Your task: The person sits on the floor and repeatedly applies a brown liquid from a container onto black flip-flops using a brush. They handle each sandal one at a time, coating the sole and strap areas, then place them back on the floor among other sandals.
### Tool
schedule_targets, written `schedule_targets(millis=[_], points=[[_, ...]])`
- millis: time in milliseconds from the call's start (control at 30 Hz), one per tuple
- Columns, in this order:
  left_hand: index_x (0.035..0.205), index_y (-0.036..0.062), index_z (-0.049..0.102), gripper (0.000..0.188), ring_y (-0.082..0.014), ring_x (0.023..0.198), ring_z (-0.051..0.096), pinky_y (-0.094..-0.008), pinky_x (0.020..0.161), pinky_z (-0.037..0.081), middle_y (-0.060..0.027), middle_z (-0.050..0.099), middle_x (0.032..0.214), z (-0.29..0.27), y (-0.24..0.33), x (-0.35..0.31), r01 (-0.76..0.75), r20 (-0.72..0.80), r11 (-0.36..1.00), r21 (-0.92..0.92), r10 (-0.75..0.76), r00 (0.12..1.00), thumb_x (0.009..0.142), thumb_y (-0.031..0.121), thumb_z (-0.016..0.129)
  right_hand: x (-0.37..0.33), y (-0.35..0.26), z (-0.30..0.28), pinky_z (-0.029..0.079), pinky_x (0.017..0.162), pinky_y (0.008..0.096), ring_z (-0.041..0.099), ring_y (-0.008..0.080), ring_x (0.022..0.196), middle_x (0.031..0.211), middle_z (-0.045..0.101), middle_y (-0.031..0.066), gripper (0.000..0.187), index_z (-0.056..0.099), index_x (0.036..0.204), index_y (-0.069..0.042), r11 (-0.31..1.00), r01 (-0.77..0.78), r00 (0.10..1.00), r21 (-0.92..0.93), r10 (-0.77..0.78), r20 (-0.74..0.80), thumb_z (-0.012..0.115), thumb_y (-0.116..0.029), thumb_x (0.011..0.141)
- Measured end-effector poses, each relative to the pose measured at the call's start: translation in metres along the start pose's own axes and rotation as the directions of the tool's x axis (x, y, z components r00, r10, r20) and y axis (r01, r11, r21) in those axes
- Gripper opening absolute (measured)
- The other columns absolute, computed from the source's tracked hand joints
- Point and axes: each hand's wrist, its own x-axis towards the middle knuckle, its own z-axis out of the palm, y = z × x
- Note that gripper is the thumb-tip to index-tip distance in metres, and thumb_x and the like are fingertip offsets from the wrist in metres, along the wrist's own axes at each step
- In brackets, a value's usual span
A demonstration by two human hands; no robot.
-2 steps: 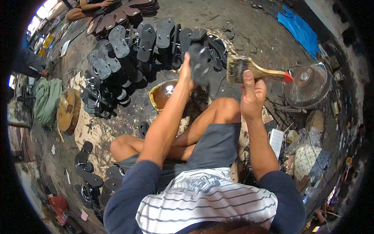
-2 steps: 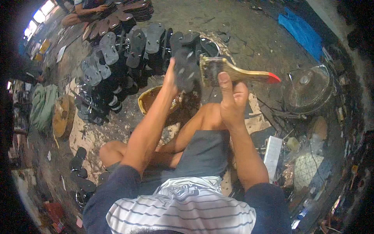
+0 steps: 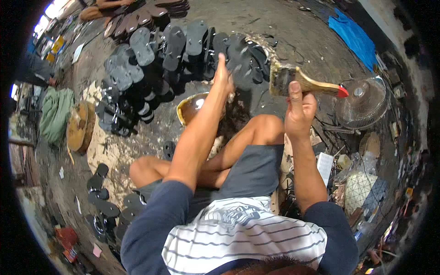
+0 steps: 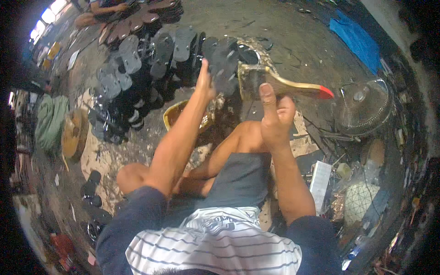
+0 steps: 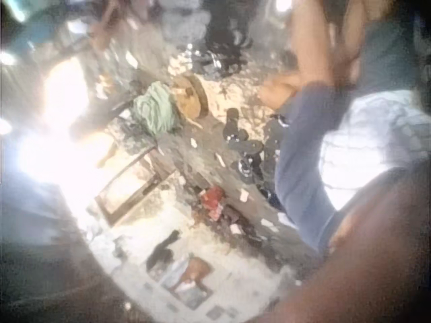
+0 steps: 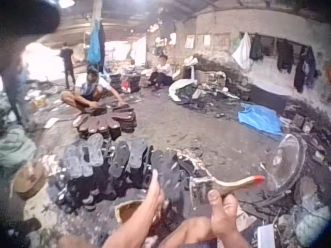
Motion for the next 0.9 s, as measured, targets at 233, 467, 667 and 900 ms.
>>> schedule_targets(millis=[233,467,667,900], points=[[0.104,0.0023,0.068,0.035,-0.0082,0.073,0.062,-0.0249,0.063,0.049,-0.0033,0.070,0.091,-0.055,0.071,-0.088,-0.350,-0.106,0.776,0.525,0.467,0.878,0.099,0.036,0.060,0.006,0.020,0.035,0.031,0.051,0.0225,0.039,0.0044,0.058,0.067,0.049,-0.0052,0.038,0.049,0.072,-0.014,0.995,-0.063,0.995,-0.076,0.057,-0.081,0.070,-0.036,0.093],[0.077,0.0036,0.066,0.062,-0.0117,0.060,0.043,-0.0317,0.059,0.038,0.0004,0.053,0.065,-0.252,0.175,-0.431,0.180,-0.516,0.494,0.851,0.850,0.103,0.093,0.062,0.054,0.009,0.101,0.094,0.042,0.063,0.0252,0.049,0.0076,0.070,0.083,0.058,0.0000,0.029,0.063,0.099,-0.001,0.978,-0.204,0.949,0.032,0.190,0.251,0.069,-0.029,0.096],[0.117,0.0040,0.069,0.082,-0.0341,0.119,0.058,-0.0427,0.104,0.041,-0.0196,0.064,0.126,-0.345,0.038,-0.609,0.724,-0.608,0.600,0.340,0.728,-0.317,0.070,0.071,0.072,0.018,0.103,0.116,0.040,0.062,0.0239,0.047,0.0075,0.068,0.081,0.057,-0.0017,0.029,0.065,0.097,-0.003,0.980,-0.177,0.909,-0.088,0.198,0.367,0.072,-0.030,0.093],[0.107,0.0013,0.052,0.060,-0.0223,0.084,0.053,-0.0347,0.079,0.046,-0.0088,0.057,0.093,-0.327,0.044,-0.596,0.586,-0.479,0.372,0.720,0.877,0.031,0.074,0.037,0.087,0.015,0.191,0.129,0.049,0.083,0.0370,0.067,0.0239,0.089,0.094,0.073,0.0157,0.067,0.072,0.107,0.003,0.646,0.227,0.783,-0.729,0.324,0.531,0.070,-0.060,0.083]])
